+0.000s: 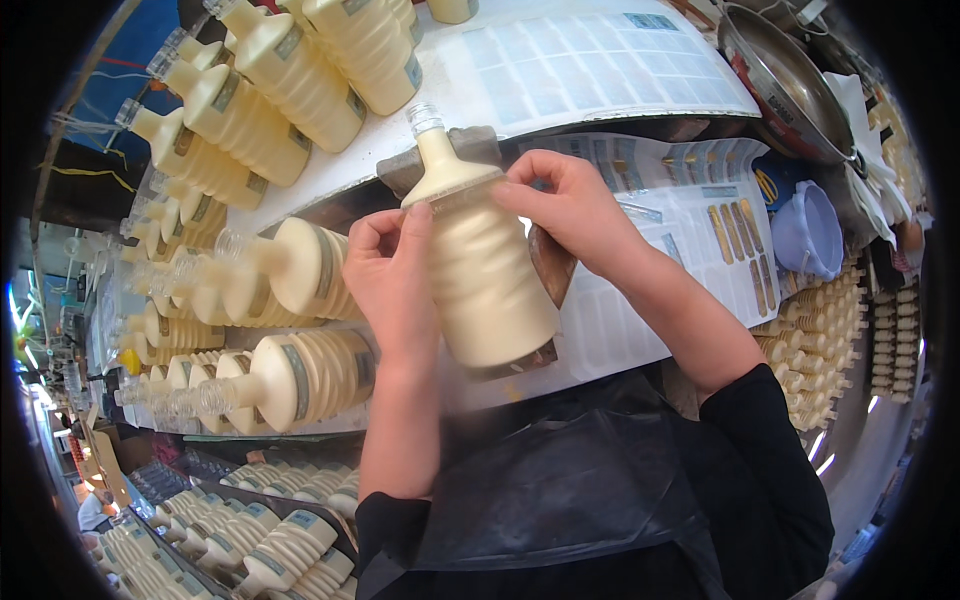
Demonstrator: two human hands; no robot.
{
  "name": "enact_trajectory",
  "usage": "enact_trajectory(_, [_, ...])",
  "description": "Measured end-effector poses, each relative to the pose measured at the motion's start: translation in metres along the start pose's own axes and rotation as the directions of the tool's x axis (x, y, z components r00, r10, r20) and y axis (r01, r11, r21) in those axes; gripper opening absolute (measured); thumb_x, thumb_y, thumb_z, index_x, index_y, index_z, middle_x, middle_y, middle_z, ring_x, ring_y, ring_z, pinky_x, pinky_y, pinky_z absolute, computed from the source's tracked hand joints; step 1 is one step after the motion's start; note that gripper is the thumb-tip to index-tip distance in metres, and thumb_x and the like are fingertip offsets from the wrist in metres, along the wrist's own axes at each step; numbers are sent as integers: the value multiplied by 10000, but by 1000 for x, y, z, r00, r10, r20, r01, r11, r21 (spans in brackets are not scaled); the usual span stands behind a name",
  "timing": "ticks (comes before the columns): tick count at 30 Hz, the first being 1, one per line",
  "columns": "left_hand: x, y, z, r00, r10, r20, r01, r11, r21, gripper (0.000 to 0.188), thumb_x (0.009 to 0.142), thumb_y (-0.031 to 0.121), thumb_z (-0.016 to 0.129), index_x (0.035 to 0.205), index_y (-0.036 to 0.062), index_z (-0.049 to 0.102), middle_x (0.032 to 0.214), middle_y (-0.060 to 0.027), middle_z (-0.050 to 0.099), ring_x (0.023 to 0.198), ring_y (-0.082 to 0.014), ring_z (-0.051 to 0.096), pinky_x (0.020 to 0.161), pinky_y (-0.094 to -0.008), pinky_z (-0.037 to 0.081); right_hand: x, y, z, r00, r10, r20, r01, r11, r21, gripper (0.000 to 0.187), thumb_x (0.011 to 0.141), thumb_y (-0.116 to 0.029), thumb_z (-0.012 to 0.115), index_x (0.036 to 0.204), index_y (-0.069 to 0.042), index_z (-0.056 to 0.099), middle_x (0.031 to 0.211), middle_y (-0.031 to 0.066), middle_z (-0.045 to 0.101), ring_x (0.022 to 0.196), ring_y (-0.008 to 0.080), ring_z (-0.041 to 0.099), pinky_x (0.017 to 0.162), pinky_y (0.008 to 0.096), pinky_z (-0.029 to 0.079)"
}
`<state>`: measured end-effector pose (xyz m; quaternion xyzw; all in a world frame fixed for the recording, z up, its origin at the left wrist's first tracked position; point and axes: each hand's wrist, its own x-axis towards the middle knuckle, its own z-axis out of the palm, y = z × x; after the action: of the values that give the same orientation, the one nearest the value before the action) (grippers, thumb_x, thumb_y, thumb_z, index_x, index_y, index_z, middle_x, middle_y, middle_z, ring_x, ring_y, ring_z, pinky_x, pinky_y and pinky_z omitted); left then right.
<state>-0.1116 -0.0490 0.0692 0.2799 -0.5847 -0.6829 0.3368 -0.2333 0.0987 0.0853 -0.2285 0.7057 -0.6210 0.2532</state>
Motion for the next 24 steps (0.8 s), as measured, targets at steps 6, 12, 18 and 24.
enact_trajectory(6, [4, -10, -1, 999, -46, 9, 46, 999, -20, 170, 923, 94, 752, 1009, 27, 622, 997, -1, 567, 832, -48, 510, 747, -217, 449, 4, 8, 3, 999, 36, -11, -36, 999, -3, 169, 934, -184, 689, 864, -43, 627, 814, -50, 613, 737, 10, 522, 657, 197, 438])
enact_trajectory(12, [4, 8, 10, 1000, -11, 1, 11, 1000, -6, 304, 1034, 211, 599, 1249, -2, 577, 1089, -45, 589, 990, -116, 544, 907, -272, 460, 6, 10, 4, 998, 64, 0, -64, 996, 58, 140, 942, -141, 678, 866, -43, 612, 815, -51, 611, 739, 4, 544, 656, 189, 448])
enact_trajectory(18, [7, 9, 19, 981, -81, 174, 26, 955, 296, 413, 992, 227, 621, 1315, 2, 494, 1179, -116, 588, 1031, -155, 562, 928, -308, 475, 6, 7, 3, 997, 76, 28, -78, 995, 68, 98, 943, -123, 672, 938, -48, 610, 883, -26, 622, 770, 16, 561, 672, 192, 458])
enact_trajectory(24, [8, 3, 17, 978, -101, 182, 57, 970, 235, 435, 992, 226, 632, 1333, 20, 459, 1189, -125, 585, 1044, -160, 562, 935, -313, 476, 20, 26, -11, 993, 76, 92, -97, 965, 245, 238, 975, -197, 667, 1139, -40, 598, 941, -18, 607, 803, 37, 557, 685, 193, 454])
